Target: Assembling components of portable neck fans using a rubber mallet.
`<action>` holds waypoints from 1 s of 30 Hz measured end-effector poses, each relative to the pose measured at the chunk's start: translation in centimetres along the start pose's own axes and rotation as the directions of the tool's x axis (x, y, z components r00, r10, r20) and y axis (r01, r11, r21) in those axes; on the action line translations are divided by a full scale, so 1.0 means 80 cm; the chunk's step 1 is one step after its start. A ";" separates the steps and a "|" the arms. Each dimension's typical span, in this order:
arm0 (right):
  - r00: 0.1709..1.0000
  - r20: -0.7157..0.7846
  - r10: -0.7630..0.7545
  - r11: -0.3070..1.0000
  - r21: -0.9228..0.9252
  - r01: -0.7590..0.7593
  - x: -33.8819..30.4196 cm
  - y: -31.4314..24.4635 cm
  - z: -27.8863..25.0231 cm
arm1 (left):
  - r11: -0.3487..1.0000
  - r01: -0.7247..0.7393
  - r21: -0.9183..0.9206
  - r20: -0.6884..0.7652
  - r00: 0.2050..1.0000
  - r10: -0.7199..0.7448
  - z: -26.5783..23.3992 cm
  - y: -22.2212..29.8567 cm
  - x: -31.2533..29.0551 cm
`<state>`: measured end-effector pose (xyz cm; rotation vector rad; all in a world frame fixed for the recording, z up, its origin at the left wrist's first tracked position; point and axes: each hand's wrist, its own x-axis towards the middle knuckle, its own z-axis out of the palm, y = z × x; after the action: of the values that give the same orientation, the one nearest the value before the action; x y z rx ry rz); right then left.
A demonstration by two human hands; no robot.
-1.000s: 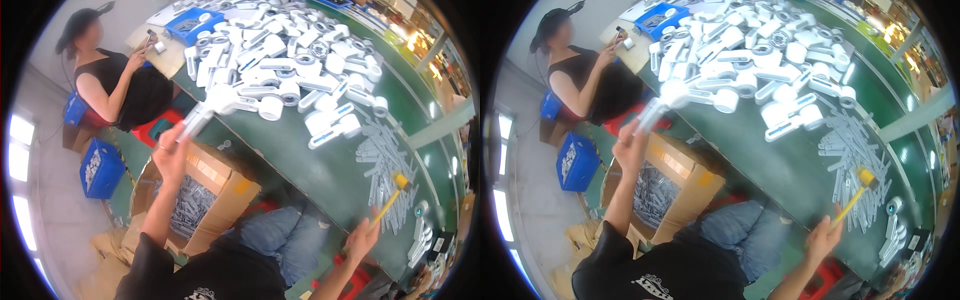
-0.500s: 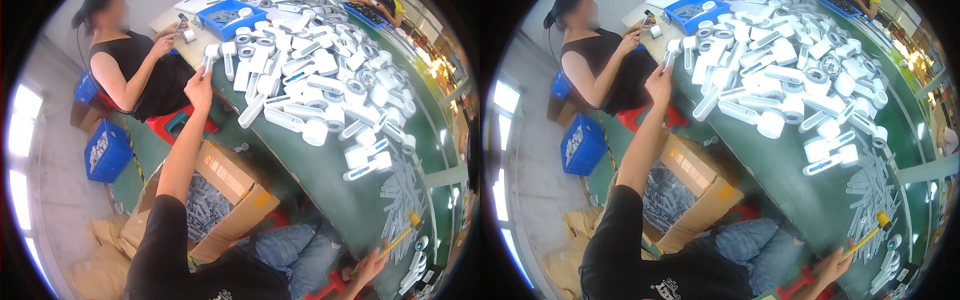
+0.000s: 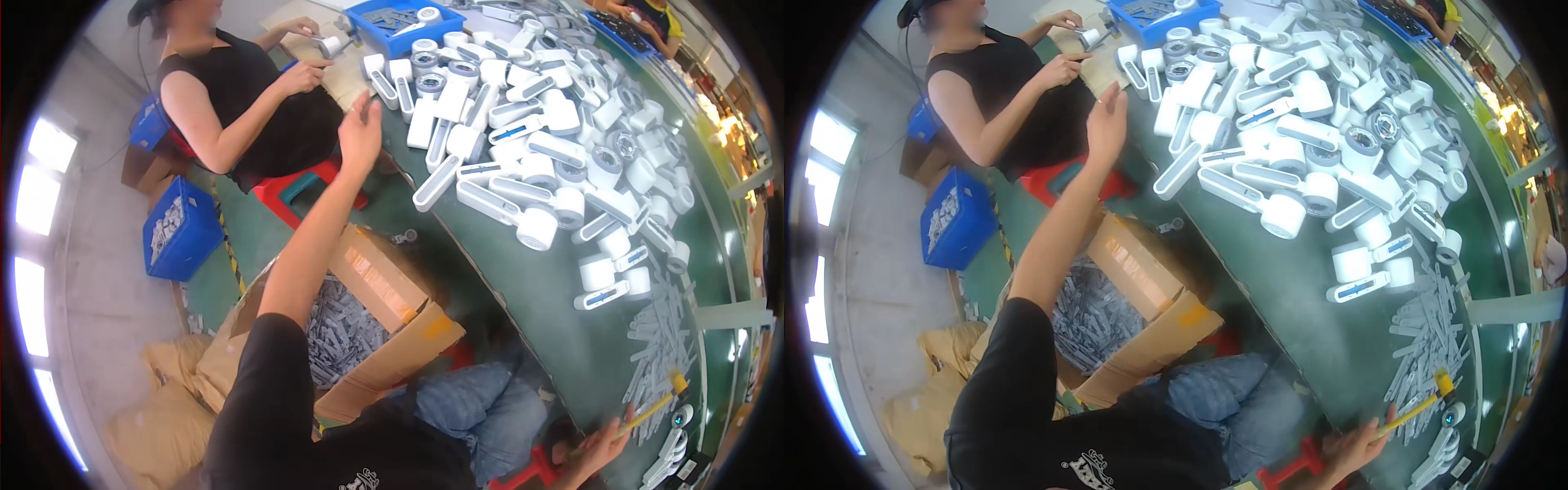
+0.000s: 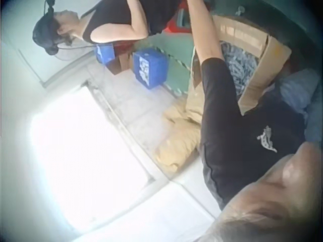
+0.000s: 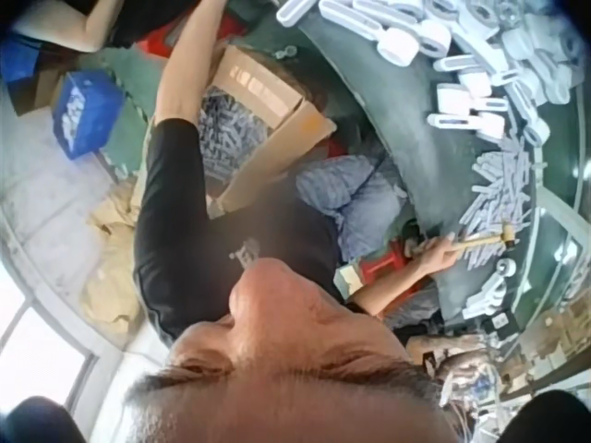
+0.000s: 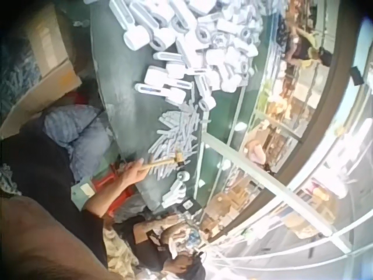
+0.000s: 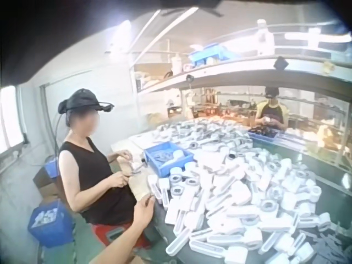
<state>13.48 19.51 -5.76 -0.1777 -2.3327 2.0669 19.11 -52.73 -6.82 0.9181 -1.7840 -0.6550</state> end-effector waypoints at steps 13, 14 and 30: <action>0.997 0.038 -0.063 0.990 -0.126 0.068 -0.002 -0.010 0.007 | 0.958 0.233 0.166 0.626 0.726 -0.285 -0.040 -0.069 -0.235; 0.997 0.038 -0.066 0.991 -0.111 0.070 0.000 -0.007 0.007 | 0.965 0.159 0.209 0.636 0.727 -0.258 -0.033 -0.073 -0.247; 0.989 0.121 -0.088 0.996 -0.012 0.090 0.002 -0.006 0.037 | 0.869 -0.185 0.458 0.868 0.301 -0.394 0.158 -0.140 -0.320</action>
<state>13.04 16.57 -5.65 0.0525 -2.3781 2.0708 16.41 -37.71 -33.43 1.0690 -3.1517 -0.9929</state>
